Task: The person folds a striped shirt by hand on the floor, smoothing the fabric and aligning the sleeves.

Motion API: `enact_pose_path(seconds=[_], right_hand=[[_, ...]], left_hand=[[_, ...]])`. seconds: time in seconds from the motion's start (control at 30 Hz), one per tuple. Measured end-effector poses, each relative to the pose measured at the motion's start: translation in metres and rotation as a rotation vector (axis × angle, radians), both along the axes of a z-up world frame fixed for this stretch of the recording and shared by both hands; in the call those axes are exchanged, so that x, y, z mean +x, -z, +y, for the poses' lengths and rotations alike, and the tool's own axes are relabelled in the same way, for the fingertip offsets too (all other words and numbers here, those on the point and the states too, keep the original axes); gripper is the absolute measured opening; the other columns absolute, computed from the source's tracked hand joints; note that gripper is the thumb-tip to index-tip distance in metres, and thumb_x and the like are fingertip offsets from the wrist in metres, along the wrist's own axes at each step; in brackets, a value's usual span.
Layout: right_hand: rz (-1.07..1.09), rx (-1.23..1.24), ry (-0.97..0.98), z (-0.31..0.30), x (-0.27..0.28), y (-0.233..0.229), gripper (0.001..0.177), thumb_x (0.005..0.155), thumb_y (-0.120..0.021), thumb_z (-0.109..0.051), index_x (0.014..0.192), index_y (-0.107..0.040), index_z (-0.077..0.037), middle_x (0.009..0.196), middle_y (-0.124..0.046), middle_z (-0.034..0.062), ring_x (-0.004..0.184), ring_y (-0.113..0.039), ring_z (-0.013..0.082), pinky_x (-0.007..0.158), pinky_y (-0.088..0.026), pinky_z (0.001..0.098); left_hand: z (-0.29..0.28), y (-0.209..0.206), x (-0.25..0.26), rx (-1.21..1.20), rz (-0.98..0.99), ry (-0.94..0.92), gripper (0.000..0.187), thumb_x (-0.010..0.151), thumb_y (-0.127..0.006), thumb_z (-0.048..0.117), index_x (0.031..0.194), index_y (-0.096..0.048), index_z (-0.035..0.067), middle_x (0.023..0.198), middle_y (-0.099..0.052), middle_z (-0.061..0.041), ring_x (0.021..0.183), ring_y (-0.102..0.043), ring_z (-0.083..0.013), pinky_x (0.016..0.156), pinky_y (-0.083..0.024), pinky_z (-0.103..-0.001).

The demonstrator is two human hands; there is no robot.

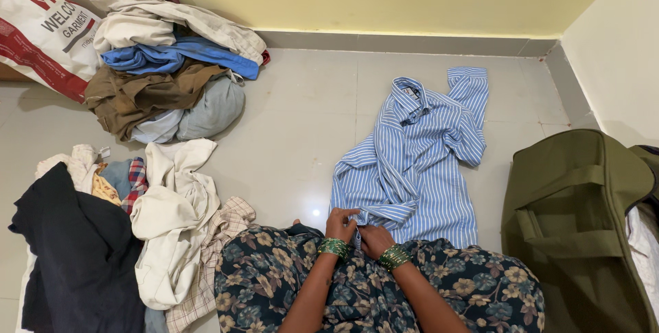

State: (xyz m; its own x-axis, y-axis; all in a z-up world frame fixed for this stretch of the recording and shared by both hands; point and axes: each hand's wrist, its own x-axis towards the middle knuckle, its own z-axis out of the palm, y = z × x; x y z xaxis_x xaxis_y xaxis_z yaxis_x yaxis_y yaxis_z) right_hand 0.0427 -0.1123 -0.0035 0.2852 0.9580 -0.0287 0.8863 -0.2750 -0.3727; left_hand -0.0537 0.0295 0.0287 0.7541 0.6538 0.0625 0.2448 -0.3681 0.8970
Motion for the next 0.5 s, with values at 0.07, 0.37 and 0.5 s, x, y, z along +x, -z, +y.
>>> enact_pose_path(seconds=[0.07, 0.37, 0.5], right_hand=[[0.055, 0.005, 0.020, -0.0006, 0.0006, -0.0018, 0.027, 0.082, -0.071, -0.018, 0.106, -0.063, -0.009, 0.101, -0.069, 0.0127, 0.097, -0.067, 0.0342, 0.082, -0.053, 0.0472], [0.245, 0.058, 0.077, -0.0041, -0.0031, -0.0012, 0.052, 0.080, -0.077, -0.022, 0.125, -0.053, -0.008, 0.106, -0.068, 0.0163, 0.090, -0.067, 0.0385, 0.073, -0.055, 0.0492], [0.251, -0.023, 0.085, -0.0047, -0.0026, 0.0022, 0.043, 0.083, -0.075, -0.024, 0.118, -0.056, -0.009, 0.101, -0.069, 0.0132, 0.091, -0.069, 0.0348, 0.076, -0.055, 0.0468]], left_hand=[[0.0007, 0.0027, -0.0002, 0.056, -0.019, 0.050, 0.029, 0.077, -0.071, 0.003, 0.100, -0.084, 0.015, 0.082, -0.064, -0.009, 0.078, -0.061, -0.0231, 0.073, -0.057, -0.036], [0.0002, 0.0010, 0.0017, -0.046, 0.028, -0.003, 0.028, 0.073, -0.074, 0.004, 0.097, -0.083, 0.014, 0.088, -0.061, -0.010, 0.078, -0.065, -0.0221, 0.074, -0.058, -0.035], [-0.0007, -0.0011, 0.0007, -0.019, 0.047, 0.009, 0.030, 0.071, -0.076, 0.005, 0.098, -0.083, 0.014, 0.087, -0.059, -0.010, 0.075, -0.064, -0.0216, 0.072, -0.058, -0.035]])
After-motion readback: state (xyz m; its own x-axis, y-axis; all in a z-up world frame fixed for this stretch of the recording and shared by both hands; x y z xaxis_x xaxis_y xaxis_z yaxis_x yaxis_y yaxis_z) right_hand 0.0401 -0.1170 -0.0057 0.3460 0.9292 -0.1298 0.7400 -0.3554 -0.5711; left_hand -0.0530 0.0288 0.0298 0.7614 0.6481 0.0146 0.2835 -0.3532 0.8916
